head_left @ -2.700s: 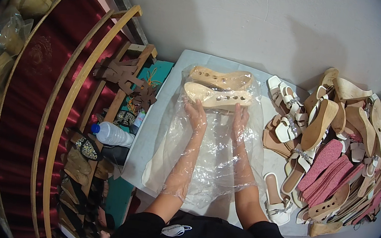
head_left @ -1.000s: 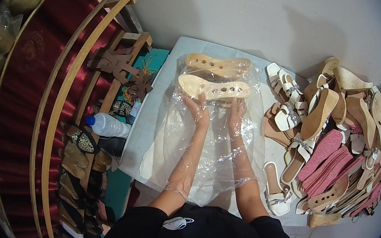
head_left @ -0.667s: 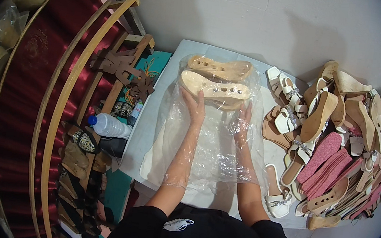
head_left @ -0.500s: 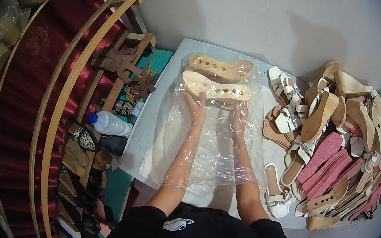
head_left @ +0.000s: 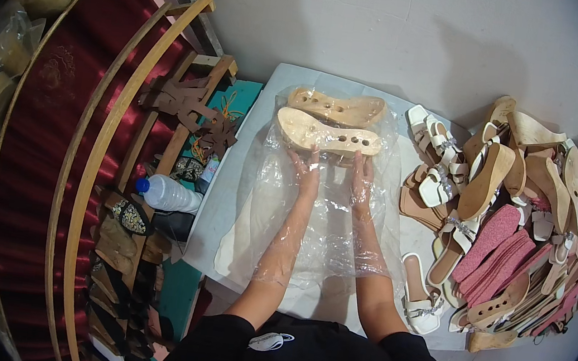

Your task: Organize wooden shoe soles and sandal components on a workbench and shelf.

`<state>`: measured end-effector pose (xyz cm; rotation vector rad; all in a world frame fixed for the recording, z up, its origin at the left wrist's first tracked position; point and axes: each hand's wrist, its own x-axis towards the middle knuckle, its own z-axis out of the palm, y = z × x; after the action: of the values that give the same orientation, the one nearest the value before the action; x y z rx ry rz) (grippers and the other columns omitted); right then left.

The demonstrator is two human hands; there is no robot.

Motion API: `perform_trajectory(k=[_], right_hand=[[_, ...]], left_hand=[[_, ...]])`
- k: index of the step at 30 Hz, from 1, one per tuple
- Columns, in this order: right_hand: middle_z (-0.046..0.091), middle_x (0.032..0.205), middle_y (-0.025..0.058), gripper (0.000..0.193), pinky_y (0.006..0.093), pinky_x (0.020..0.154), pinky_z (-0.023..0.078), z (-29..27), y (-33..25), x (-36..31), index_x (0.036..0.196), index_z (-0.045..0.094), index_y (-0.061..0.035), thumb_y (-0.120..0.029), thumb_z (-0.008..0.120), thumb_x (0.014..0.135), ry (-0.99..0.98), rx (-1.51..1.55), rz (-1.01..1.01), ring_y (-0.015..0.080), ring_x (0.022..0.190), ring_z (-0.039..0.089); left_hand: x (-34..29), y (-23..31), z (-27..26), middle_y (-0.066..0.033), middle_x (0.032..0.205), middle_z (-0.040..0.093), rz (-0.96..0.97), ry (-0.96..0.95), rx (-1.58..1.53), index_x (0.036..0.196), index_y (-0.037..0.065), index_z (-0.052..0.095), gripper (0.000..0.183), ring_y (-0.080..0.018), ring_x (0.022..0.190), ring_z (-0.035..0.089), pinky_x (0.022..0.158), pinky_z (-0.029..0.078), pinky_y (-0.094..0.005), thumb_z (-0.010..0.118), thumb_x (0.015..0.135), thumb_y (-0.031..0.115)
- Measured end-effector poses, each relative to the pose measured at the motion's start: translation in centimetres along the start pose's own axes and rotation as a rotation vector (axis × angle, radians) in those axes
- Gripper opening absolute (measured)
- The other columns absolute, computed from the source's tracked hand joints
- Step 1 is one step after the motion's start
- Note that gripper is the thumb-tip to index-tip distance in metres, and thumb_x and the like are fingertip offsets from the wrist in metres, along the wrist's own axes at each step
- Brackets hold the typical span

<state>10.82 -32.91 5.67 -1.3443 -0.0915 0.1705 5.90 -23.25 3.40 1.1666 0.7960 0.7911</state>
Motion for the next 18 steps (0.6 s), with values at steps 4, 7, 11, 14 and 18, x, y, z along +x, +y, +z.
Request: perform_trajectory(k=[4, 7, 11, 14, 18], right_hand=[[0.055, 0.115, 0.0144, 0.048, 0.0301, 0.089, 0.037, 0.1, -0.4, 0.2, 0.122, 0.047, 0.0036, -0.03, 0.055, 0.089, -0.019, 0.004, 0.021, 0.0189, 0.104, 0.049], [0.054, 0.116, 0.0151, 0.049, 0.0302, 0.09, 0.037, 0.6, 0.0, 0.3, 0.123, 0.047, 0.0041, -0.031, 0.055, 0.089, -0.05, 0.071, 0.023, 0.0191, 0.105, 0.049], [0.053, 0.117, 0.0169, 0.052, 0.0307, 0.092, 0.036, 0.4, 0.7, 0.7, 0.123, 0.046, 0.0062, -0.032, 0.055, 0.089, -0.025, 0.085, 0.034, 0.0207, 0.106, 0.049], [0.052, 0.117, 0.0185, 0.055, 0.0319, 0.094, 0.035, -0.8, 1.8, 1.5, 0.123, 0.046, 0.0073, -0.034, 0.056, 0.088, 0.06, -0.004, 0.021, 0.0234, 0.108, 0.048], [0.048, 0.122, 0.0211, 0.06, 0.034, 0.097, 0.033, 1.1, 0.7, -0.2, 0.126, 0.042, 0.0072, -0.036, 0.056, 0.087, -0.049, -0.008, 0.008, 0.0274, 0.113, 0.045]], left_hand=[[-1.6, 2.6, 0.5, -0.0152, 0.147, 0.003, 0.072, -0.026, 0.131, 0.142, 0.005, -0.006, 0.105, -0.0274, 0.135, 0.012, 0.108, 0.022, -0.0377, 0.069, 0.077, 0.038], [-0.7, 0.7, -0.4, -0.0157, 0.148, 0.004, 0.153, -0.017, 0.085, 0.143, 0.006, -0.005, 0.109, -0.027, 0.135, 0.013, 0.108, 0.019, -0.0357, 0.072, 0.073, 0.04], [-0.1, 0.2, -1.0, -0.0161, 0.148, 0.004, 0.005, -0.05, 0.223, 0.143, 0.007, -0.007, 0.113, -0.0266, 0.134, 0.014, 0.107, 0.023, -0.0347, 0.074, 0.07, 0.041], [-0.6, 0.1, -0.1, -0.0174, 0.148, 0.005, -0.054, -0.11, 0.216, 0.142, 0.006, -0.008, 0.115, -0.0277, 0.134, 0.017, 0.105, 0.026, -0.0347, 0.074, 0.069, 0.041], [1.8, -4.1, -2.9, -0.0195, 0.147, 0.003, 0.054, -0.063, 0.332, 0.141, 0.003, -0.009, 0.114, -0.0303, 0.131, 0.026, 0.102, 0.031, -0.036, 0.073, 0.071, 0.039]])
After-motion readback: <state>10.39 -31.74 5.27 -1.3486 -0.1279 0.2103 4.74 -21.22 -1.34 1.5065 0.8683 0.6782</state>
